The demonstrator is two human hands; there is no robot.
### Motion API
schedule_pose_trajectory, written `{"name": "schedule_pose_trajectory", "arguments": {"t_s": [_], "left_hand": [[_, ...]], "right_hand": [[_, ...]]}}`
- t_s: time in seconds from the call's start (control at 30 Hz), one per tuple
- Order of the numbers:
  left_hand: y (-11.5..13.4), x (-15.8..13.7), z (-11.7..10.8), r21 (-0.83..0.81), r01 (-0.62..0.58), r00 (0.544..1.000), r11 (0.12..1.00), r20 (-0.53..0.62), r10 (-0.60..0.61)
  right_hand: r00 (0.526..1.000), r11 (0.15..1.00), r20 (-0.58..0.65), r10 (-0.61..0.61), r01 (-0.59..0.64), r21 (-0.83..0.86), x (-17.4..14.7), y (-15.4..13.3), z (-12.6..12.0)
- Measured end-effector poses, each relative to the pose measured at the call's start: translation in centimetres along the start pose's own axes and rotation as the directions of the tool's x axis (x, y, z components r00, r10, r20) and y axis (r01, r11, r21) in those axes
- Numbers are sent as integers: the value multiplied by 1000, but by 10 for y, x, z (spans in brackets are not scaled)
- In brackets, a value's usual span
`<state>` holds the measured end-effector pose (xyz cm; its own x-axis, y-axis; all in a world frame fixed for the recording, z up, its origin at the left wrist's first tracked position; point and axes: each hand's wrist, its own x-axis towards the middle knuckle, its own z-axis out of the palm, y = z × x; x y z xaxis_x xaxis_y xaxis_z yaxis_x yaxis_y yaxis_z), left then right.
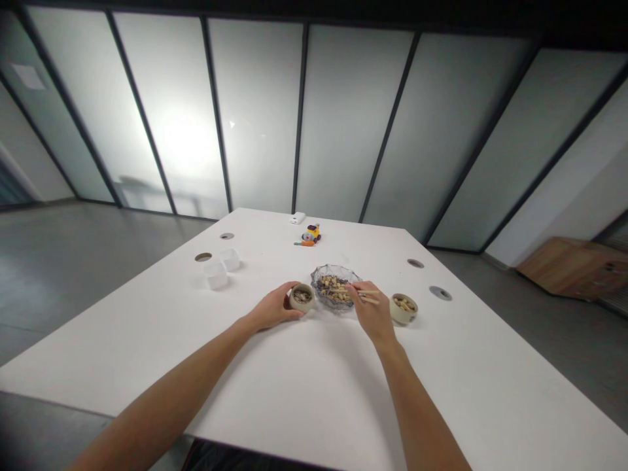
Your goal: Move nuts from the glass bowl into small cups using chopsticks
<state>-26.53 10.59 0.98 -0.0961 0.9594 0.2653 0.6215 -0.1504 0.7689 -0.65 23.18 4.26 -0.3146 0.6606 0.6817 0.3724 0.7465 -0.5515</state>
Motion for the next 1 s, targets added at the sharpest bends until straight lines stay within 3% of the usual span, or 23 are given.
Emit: {"name": "schedule_pose_trajectory", "arguments": {"t_s": [0.2,0.6,1.0], "left_hand": [[-2,0,0,-3,-8,1000,1000,-2,8],[0,0,1,-3,-7,1000,1000,-7,7],[2,0,-1,-5,-17,1000,1000,-5,17]], "right_hand": [[997,997,74,-16,10,80,-1,-5,-3],[999,997,0,-39,39,71,0,1,-3],[994,994,74,-77,70,89,-7,-1,3]]}}
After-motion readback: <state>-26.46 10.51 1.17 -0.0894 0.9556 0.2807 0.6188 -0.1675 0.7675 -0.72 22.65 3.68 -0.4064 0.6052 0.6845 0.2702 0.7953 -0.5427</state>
